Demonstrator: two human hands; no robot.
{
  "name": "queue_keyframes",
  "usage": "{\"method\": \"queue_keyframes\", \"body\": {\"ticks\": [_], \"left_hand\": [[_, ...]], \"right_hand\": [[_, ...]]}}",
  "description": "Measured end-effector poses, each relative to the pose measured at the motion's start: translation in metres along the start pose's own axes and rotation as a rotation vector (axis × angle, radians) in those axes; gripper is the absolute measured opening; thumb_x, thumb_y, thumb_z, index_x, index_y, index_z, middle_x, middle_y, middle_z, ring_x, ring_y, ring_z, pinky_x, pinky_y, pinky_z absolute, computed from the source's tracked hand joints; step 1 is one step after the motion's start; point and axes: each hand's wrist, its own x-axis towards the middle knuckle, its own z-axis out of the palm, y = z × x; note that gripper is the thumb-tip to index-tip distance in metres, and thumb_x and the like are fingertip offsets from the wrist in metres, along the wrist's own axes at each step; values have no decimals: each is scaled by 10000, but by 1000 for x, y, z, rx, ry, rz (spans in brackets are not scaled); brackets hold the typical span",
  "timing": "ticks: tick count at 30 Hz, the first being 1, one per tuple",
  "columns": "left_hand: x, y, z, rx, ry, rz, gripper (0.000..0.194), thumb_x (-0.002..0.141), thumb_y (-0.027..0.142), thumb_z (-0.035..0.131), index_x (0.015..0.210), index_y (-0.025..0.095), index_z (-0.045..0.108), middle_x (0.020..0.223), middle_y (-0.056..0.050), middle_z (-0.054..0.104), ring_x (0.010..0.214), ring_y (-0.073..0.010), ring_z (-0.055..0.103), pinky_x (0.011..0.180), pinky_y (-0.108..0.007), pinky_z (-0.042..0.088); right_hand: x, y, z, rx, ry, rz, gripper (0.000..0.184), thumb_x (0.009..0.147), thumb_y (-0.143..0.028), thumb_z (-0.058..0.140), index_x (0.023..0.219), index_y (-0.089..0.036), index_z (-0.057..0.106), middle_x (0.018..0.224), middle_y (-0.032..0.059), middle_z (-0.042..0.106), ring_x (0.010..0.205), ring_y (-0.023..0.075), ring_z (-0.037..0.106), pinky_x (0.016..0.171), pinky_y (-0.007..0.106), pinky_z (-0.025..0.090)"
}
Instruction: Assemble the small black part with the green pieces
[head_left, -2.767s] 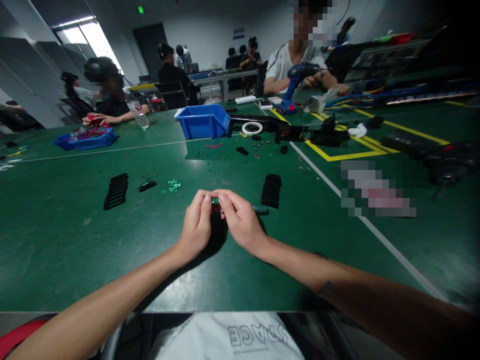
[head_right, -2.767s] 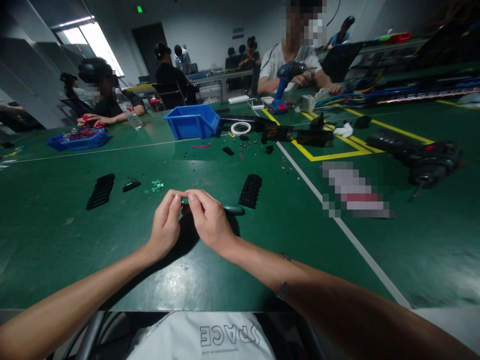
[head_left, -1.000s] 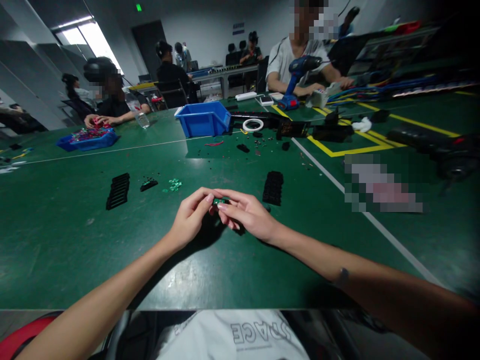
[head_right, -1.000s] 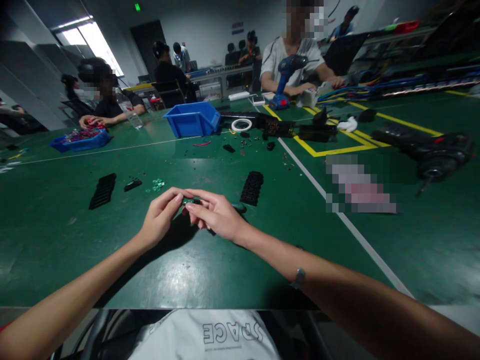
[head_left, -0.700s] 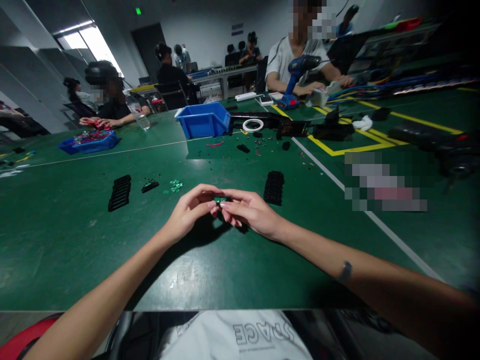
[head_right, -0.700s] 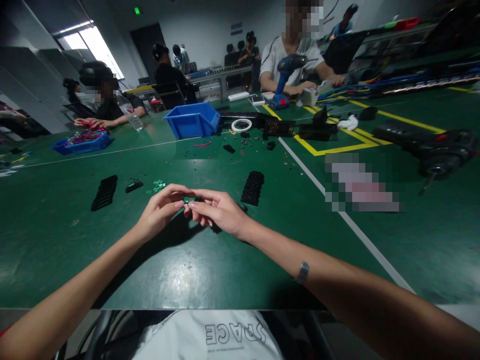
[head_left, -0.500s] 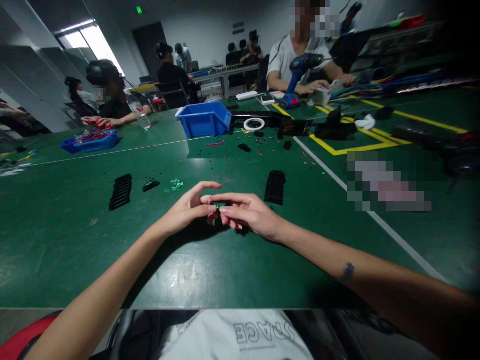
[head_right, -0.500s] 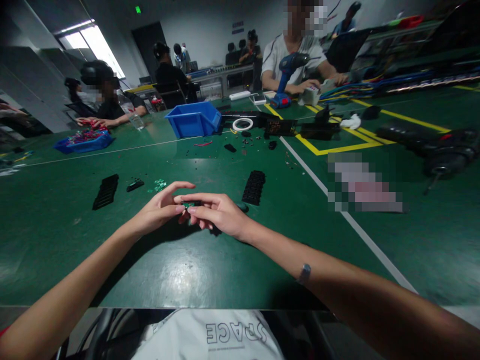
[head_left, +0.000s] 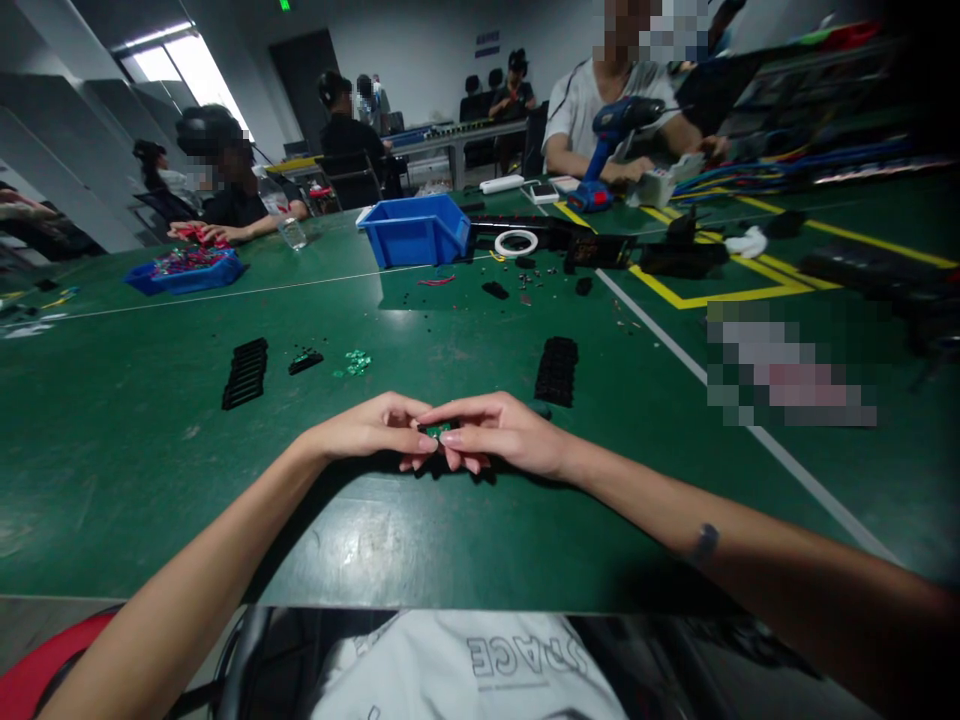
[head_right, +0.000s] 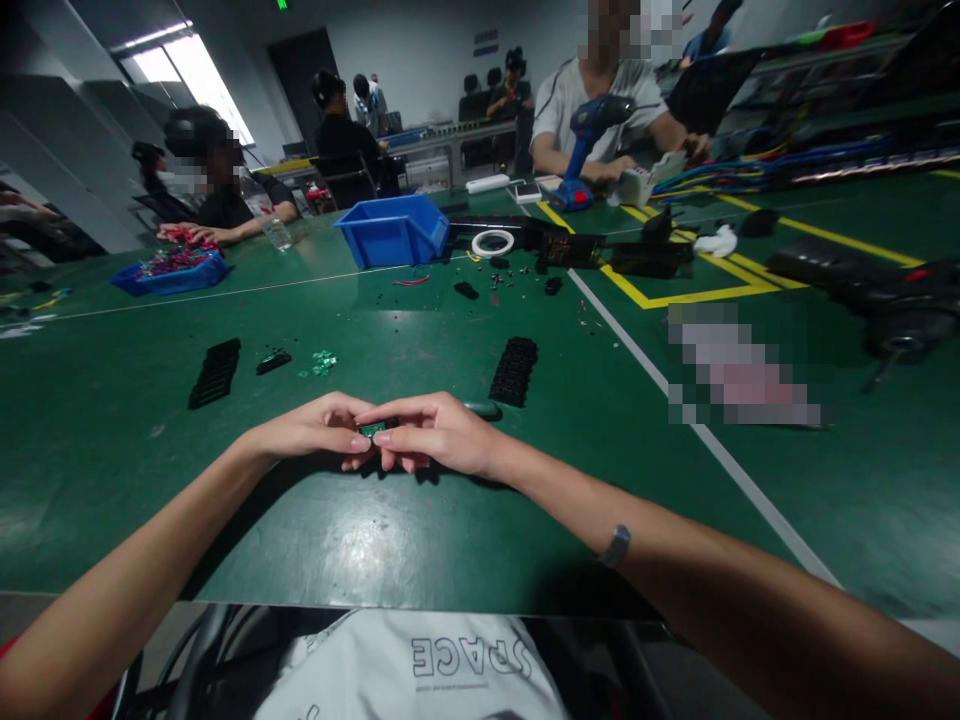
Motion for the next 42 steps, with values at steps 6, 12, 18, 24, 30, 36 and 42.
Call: {"method": "queue_keyframes", "body": {"ticks": [6, 12, 18, 24, 30, 36, 42], "left_hand": [[-1, 2, -1, 57, -51, 22, 276, 889, 408, 681, 1015, 193, 798, 877, -132, 775, 578, -154, 634, 524, -270, 527], [-2, 1, -3, 84, -58, 45, 296, 891, 424, 682, 975, 171, 810, 736, -114, 751, 530, -139, 575, 509, -261, 490], [-1, -4, -5, 30, -132, 14, 361, 907, 401, 671, 1073, 97, 775, 705, -104, 716, 568, -122, 552, 544, -233, 465], [-3, -6, -6, 10, -134, -46, 294, 904, 365, 687, 1015, 102, 759, 687, -58, 673, 595, -115, 556, 574, -219, 449], [-4, -8, -6, 2, -96, -81, 261, 881, 354, 720, 946, 101, 734, 713, -40, 656, 626, -107, 573, 595, -206, 439], [-4, -11, -8, -28, -56, -69, 261, 873, 342, 729, 973, 102, 744, 703, -39, 664, 616, -104, 580, 570, -191, 420], [-3, -14, -9, -69, -19, -51, 262, 864, 355, 732, 889, 94, 725, 683, -37, 650, 596, -104, 554, 563, -201, 413]], "right_hand": [[-1, -4, -1, -51, -64, 28, 420, 921, -295, 668, 1311, -137, 677, 738, 21, 708, 558, 90, 591, 505, 203, 428], [-2, -8, -1, -79, -119, 51, 406, 958, -272, 602, 1334, -134, 667, 749, 30, 709, 558, 87, 584, 520, 204, 418], [-1, -5, -3, -103, -133, 34, 431, 952, -312, 620, 1343, -135, 667, 758, 38, 705, 574, 92, 583, 530, 206, 418], [-2, -5, -3, -111, -139, 39, 428, 941, -350, 644, 1311, -141, 695, 675, 1, 636, 554, 93, 531, 532, 217, 417], [-3, -5, -1, -160, -89, 20, 413, 927, -390, 665, 1246, -138, 738, 586, -43, 504, 520, 74, 377, 491, 216, 277], [-3, -4, 4, -203, 4, -45, 348, 916, -362, 675, 1160, -136, 778, 598, -39, 507, 555, 76, 363, 509, 223, 245], [-3, 1, 8, -179, 52, -96, 348, 940, -344, 650, 1203, -145, 761, 628, -21, 560, 576, 89, 458, 533, 222, 331]]}}
